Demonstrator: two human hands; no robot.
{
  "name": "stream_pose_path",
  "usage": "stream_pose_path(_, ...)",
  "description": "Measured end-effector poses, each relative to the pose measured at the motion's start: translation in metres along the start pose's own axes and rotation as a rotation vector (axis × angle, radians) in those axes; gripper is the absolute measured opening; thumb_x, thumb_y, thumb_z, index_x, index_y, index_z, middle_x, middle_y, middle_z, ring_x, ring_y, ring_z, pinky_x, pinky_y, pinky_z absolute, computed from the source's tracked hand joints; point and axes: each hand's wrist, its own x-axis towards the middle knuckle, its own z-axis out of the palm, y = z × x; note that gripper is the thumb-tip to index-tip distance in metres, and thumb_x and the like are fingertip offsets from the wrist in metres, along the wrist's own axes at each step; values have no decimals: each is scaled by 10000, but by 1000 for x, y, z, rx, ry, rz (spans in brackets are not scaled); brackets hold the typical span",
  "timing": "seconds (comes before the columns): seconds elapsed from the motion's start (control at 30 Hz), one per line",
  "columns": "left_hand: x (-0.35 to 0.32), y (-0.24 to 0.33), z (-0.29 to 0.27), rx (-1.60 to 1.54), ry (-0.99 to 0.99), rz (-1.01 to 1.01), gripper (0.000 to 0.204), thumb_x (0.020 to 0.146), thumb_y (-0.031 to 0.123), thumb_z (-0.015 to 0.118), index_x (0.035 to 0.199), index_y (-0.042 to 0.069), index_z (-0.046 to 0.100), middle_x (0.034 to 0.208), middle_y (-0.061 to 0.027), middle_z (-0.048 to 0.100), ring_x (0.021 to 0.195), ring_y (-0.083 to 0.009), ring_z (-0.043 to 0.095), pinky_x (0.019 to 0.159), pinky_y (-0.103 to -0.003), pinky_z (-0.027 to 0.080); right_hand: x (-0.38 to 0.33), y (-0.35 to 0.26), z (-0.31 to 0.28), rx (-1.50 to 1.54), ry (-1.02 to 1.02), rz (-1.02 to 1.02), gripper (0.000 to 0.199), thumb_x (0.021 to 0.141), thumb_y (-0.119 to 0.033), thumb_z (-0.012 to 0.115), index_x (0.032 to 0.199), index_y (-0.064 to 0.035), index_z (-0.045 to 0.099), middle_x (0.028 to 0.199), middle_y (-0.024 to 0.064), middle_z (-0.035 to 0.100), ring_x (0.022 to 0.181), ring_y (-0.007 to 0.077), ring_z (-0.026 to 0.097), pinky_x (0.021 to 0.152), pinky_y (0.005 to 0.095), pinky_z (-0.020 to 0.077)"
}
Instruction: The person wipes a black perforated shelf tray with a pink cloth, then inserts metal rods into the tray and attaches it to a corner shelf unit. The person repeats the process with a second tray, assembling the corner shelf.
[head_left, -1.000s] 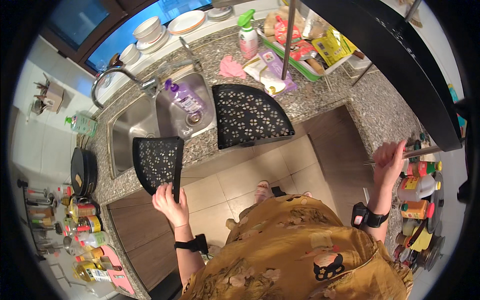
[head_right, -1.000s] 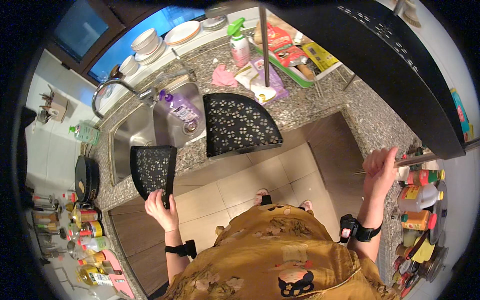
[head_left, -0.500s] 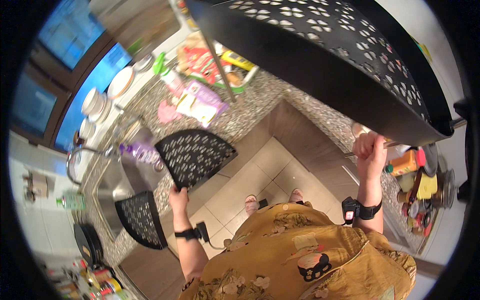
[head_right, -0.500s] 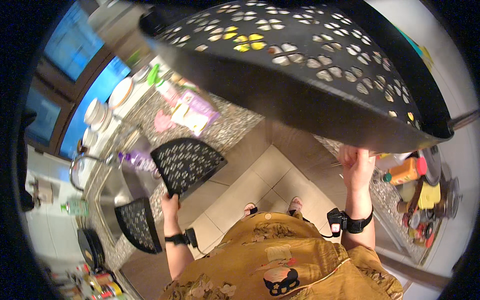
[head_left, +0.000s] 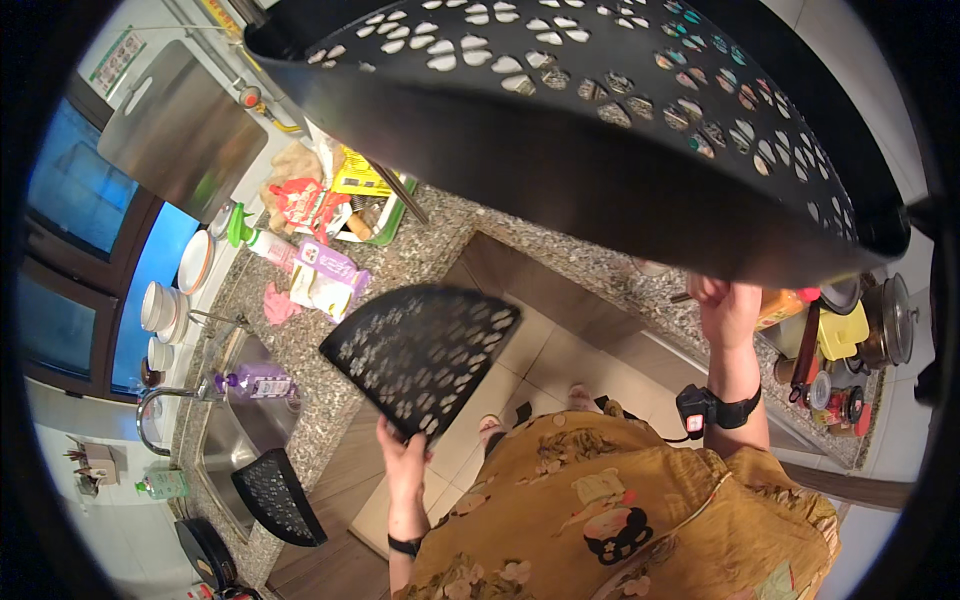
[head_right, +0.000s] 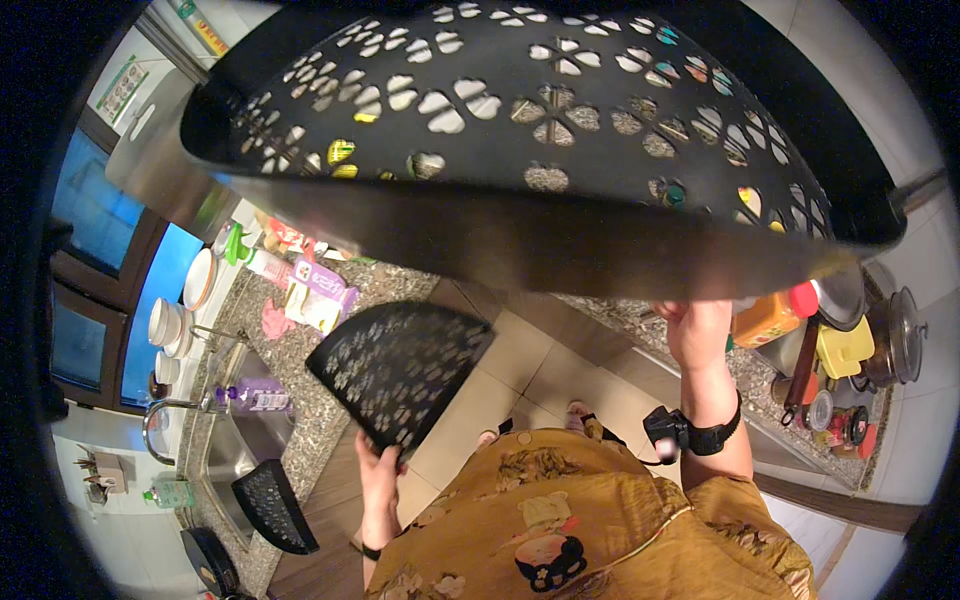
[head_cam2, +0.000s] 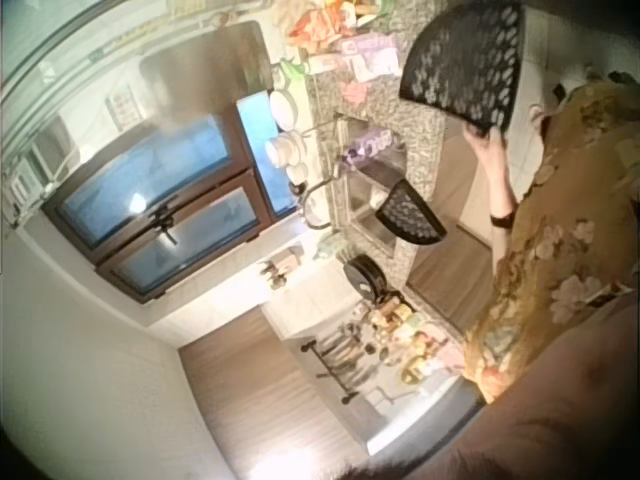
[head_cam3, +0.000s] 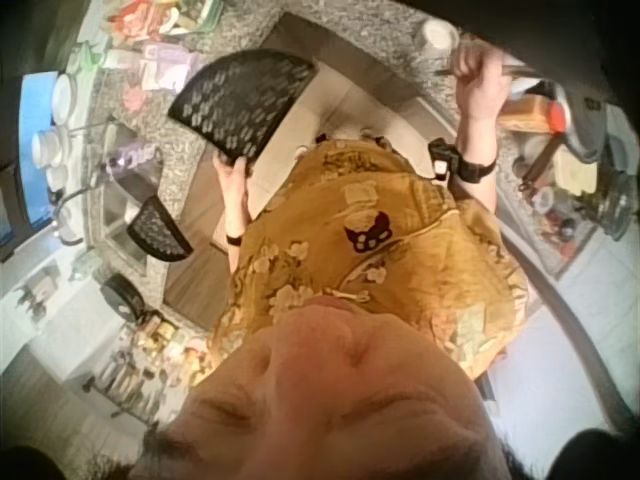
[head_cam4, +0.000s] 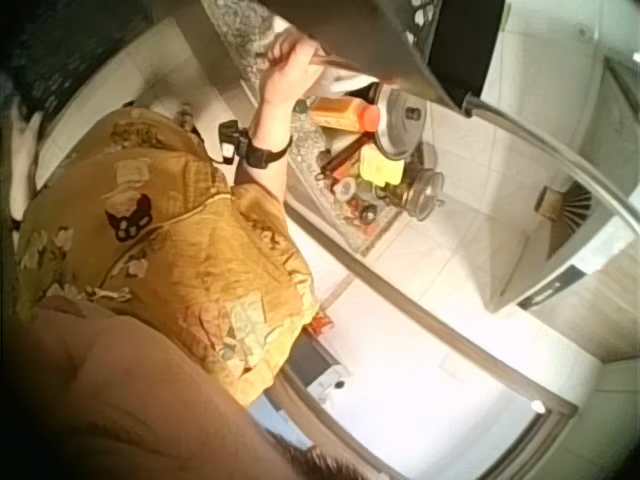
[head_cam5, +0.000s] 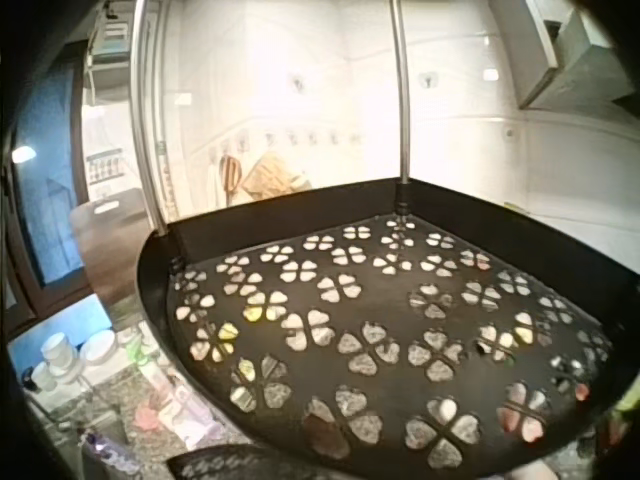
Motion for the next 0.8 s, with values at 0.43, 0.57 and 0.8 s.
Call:
stream_pose_path(0.43,120,20,289,147,-379,118,885,863,91,650,1528,82,65,1002,-164,573,615,-189,582,524,-334,468,74,32,5,-6,-59,48,564,1043,-462,470,615,-133,310,541,-31,302,474,88,283,455,272,242)
stream_pose_path(0.57,149,26,324,142,-426,58,971,910,144,661,1551,102,-67,1061,-178,552,666,-203,584,592,-379,486,92,54,13,-39,34,73,562,1029,-480,499,619,-136,326,546,-42,324,482,79,307,457,263,264)
stream_pose_path(0.8,170,58,327,243,-601,-136,1017,870,182,738,1556,62,-3,1073,-134,557,730,-203,615,596,-352,519,107,88,22,-127,200,67,549,1022,-471,523,622,-127,371,543,-36,361,477,82,335,453,269,272)
